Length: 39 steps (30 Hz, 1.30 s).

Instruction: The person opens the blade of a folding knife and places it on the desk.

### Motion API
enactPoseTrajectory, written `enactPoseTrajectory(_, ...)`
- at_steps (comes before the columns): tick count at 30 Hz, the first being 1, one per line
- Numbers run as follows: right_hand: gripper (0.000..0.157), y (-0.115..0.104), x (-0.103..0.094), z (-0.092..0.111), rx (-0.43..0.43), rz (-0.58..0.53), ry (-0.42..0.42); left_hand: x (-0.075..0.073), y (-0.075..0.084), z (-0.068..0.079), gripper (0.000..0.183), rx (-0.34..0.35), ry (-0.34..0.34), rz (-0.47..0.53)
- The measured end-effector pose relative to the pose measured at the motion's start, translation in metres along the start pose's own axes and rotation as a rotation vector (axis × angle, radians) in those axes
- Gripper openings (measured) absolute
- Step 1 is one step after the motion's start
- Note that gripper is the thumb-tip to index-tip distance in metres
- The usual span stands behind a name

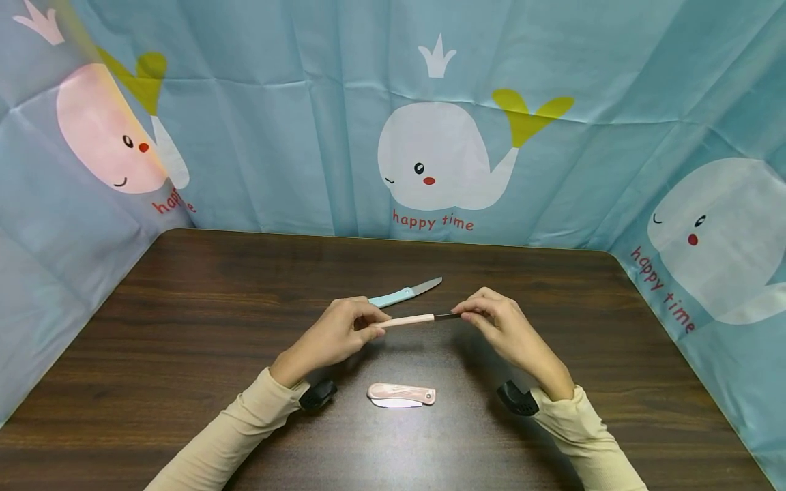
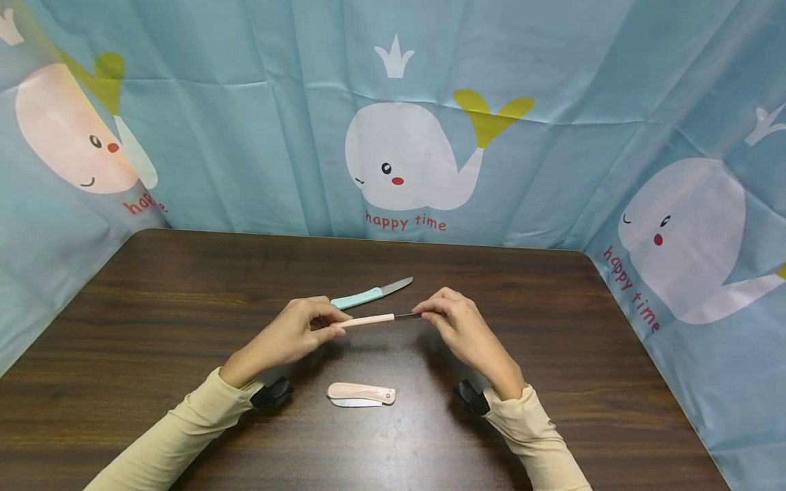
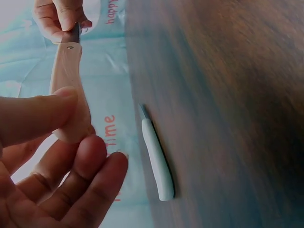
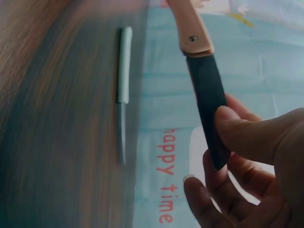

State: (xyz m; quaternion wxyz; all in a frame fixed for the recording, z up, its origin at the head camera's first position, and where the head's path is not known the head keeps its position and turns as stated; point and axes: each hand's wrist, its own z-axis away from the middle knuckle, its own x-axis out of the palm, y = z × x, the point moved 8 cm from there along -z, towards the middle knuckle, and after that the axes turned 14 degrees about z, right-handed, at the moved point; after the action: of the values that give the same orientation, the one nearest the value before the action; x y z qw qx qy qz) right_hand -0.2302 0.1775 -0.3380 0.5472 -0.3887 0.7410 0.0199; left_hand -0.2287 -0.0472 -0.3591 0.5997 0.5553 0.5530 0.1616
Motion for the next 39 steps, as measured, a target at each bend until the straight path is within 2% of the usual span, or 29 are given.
enactPoseTrajectory(5,0.022,-0.002,0.000,-0.001,-0.093,0.057,0.094,-0.002,-0.002,0.000,0.010,0.035,0.044,-0.040)
enactPoseTrajectory(9,0.026,-0.004,0.002,0.000,-0.181,0.182,0.171,-0.002,-0.004,0.000,0.011,0.040,0.059,-0.040)
enactPoseTrajectory(12,0.024,-0.005,0.007,0.001,-0.206,0.281,0.181,-0.002,-0.006,-0.001,0.011,0.048,0.072,-0.041)
enactPoseTrajectory(15,0.021,-0.004,0.012,0.002,-0.202,0.333,0.168,-0.001,-0.008,-0.001,0.012,0.051,0.080,-0.056)
enactPoseTrajectory(20,0.019,0.003,0.017,0.003,-0.166,0.326,0.159,0.002,-0.012,-0.002,0.014,0.061,0.090,-0.078)
enactPoseTrajectory(26,0.016,0.017,0.023,0.002,-0.068,0.267,0.141,0.007,-0.013,-0.004,0.014,0.077,0.088,-0.105)
enactPoseTrajectory(32,0.008,0.031,0.030,0.000,0.054,0.223,0.076,0.008,-0.014,-0.004,0.013,0.063,0.081,-0.131)
enactPoseTrajectory(39,0.009,0.039,0.043,0.001,0.090,0.157,-0.033,0.010,-0.018,-0.003,0.014,0.028,0.056,-0.170)
